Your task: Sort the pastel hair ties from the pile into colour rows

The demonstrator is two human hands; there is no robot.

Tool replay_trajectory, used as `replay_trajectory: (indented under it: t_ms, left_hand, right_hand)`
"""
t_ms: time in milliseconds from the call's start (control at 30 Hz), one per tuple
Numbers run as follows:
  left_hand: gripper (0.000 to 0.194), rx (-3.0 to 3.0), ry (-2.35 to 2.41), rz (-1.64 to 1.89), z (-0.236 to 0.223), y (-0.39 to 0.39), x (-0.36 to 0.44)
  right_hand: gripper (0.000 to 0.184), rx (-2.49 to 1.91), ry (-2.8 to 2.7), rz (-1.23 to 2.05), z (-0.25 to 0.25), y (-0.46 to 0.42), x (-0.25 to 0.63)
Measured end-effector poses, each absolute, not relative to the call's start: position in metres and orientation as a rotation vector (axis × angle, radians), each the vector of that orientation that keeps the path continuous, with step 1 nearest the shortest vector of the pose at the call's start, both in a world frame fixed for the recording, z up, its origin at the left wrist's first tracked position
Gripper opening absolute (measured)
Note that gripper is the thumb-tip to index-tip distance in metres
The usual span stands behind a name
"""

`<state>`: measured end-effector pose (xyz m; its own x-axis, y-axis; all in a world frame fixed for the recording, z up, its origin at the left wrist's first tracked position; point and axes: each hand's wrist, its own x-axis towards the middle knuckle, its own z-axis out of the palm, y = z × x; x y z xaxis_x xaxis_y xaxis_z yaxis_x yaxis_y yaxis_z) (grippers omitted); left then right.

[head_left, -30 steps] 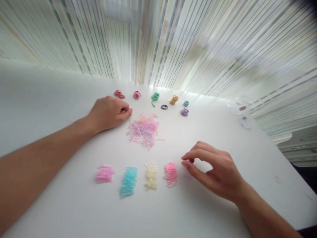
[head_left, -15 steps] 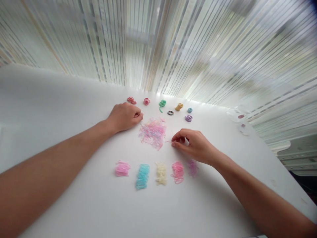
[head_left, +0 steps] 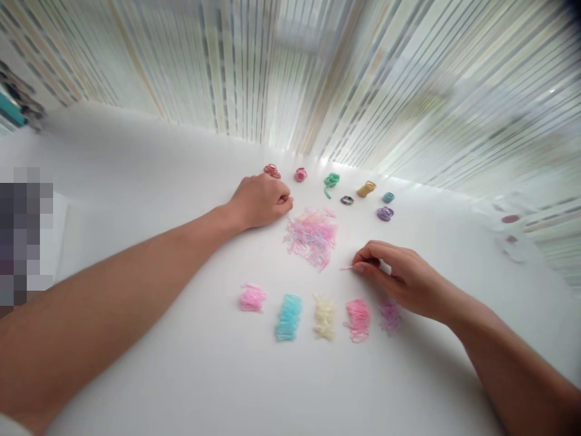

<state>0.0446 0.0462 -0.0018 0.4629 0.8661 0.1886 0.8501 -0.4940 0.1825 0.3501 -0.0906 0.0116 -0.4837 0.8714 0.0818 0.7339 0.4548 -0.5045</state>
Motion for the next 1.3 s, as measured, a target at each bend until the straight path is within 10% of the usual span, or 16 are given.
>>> replay_trajectory:
  t_ms: [667,1300]
  left_hand:
    - [0.044,2.675,1.573,0.443,0.000,0.054,0.034]
    - [0.032,2.621,1.482,0.564,-0.008,0.048,0.044]
  right_hand:
    - [0.007,-1.271,-2.099,0.915,0.004,-0.083,0.358]
    - [0.031,-1.395,-2.134,0.685,-0.002,-0.095,0.365]
